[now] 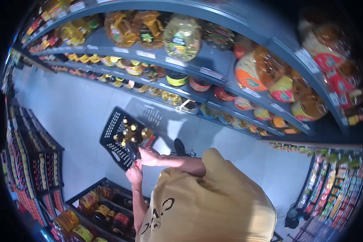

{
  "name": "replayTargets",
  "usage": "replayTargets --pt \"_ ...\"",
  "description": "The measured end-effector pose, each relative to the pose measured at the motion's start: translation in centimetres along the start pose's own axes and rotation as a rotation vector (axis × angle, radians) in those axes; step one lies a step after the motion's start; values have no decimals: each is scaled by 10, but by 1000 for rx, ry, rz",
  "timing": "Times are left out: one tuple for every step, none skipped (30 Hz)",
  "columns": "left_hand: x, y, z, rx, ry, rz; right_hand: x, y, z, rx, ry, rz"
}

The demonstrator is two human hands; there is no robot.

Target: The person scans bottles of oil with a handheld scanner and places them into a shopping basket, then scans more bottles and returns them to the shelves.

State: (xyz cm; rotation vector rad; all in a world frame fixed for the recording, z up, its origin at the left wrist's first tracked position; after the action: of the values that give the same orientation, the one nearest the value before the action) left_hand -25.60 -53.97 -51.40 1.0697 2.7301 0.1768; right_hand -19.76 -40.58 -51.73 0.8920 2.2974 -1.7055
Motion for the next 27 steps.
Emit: replayTargets --pt "8 -3 -1 8 13 1 6 -4 -3 -33 -1 -15" --pt "13 -17 -5 31 32 -31 16 -16 4 -63 -32 -54" --pt "17 -26 -9 41 61 -19 22 -25 4 -42 -31 -35" --pt "23 -27 -9 44 78 7 25 -33 -4 -23 -21 3" --pt "31 -32 -9 15 65 1 25 -52 -15 -61 -27 18" --pt "38 -34 -13 3 20 -33 36 -46 -8 -15 -29 42" --pt "45 -43 -5 -2 -7 -55 41 -56 -13 -34 12 8" --pt "52 -47 -11 -39 1 -72 46 -65 -15 3 -8 -13" --pt "59 -46 -19 -52 33 -36 57 -63 -9 -5 -31 -16" --pt "68 -51 -19 -28 25 -28 71 -61 -3 -20 -46 -20" --pt "75 -57 -21 -36 33 -40 84 -60 0 -47 -30 -42" --pt "81 -61 -23 -45 39 -49 93 -64 2 -74 -13 -62" --pt "88 -66 -26 -49 64 -49 102 -69 4 -99 3 -80" --pt "95 -71 -28 -53 86 -49 109 -73 4 -97 24 -105" --pt "102 -74 -36 -79 122 -30 116 -80 4 -125 36 -98" --pt "109 -77 -42 -89 150 -22 123 -85 4 -157 47 -88" --pt "116 -82 -42 -90 133 -48 130 -90 3 -207 72 -95" --pt "124 -87 -43 -89 119 -69 137 -100 2 -169 81 -121" --pt "131 -92 -45 -109 162 -65 144 -102 4 -156 83 -115" --pt "136 -96 -46 -105 175 -66 154 -106 4 -142 90 -115" --pt "147 -102 -48 -99 197 -65 163 -112 6 -126 121 -150" --pt "156 -106 -49 -96 215 -67 176 -115 7 -166 127 -137" --pt "162 -109 -46 -103 192 -83 186 -116 8 -206 128 -114" --pt "168 -114 -43 -109 164 -95 192 -120 10 -242 130 -89" --pt "179 -120 -41 -110 140 -101 197 -129 7 -180 180 -87" --pt "191 -126 -41 -109 122 -101 206 -138 8 -188 198 -89" --pt "199 -130 -51 -119 100 -119 213 -149 7 -198 217 -89"
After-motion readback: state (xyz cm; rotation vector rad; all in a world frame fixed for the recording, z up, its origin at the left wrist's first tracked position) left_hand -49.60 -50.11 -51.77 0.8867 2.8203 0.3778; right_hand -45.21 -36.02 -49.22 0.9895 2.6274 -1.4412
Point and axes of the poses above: each hand's wrist, its own x-axis towards the middle knuckle, its own z-axis out of the palm, y = z × x, the point moved 9 cm from there along x, towards the middle knuckle, and after that the axes turned 3 degrees about y, right-handed, at the moved point
